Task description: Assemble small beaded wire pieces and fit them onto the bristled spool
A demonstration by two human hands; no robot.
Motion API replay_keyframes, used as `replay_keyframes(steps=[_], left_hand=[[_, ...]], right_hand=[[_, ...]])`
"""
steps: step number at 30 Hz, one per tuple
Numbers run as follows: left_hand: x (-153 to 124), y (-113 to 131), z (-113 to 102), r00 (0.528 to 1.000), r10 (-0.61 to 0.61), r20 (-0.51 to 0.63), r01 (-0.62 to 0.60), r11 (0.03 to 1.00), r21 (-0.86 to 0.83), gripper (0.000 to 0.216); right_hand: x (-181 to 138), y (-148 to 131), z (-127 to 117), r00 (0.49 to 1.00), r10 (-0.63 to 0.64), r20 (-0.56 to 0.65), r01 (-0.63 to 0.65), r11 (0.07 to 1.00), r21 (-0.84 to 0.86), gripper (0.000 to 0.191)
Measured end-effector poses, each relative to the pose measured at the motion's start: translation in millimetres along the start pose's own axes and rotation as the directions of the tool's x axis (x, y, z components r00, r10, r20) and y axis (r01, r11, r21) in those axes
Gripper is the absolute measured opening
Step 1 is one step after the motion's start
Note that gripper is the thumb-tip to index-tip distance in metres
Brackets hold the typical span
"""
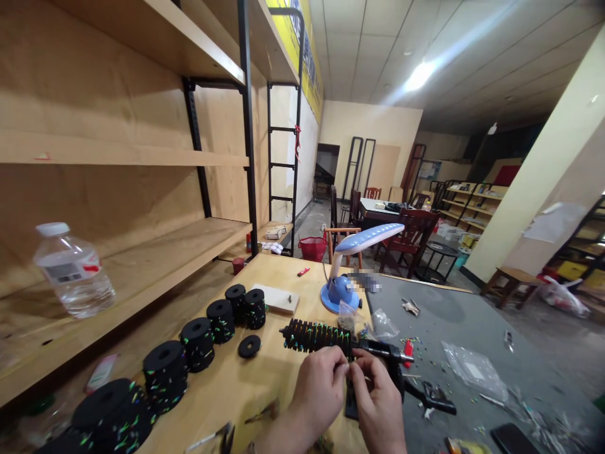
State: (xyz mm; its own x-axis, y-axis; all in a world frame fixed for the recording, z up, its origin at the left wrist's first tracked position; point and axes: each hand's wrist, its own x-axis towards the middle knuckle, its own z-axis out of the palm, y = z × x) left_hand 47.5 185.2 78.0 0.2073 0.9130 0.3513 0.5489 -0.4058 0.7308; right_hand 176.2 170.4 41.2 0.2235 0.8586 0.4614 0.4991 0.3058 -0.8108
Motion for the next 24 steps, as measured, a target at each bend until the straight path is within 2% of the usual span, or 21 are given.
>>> replay_keyframes(steps=[24], left_hand=[[0.0, 0.3, -3.2, 1.000, 0.005, 0.022, -0.004, 1.000, -0.022, 0.020]], right_hand=[[1.5, -0.3, 1.8, 0.998, 0.055, -0.044, -0.055, 0.998, -0.005, 0.037]])
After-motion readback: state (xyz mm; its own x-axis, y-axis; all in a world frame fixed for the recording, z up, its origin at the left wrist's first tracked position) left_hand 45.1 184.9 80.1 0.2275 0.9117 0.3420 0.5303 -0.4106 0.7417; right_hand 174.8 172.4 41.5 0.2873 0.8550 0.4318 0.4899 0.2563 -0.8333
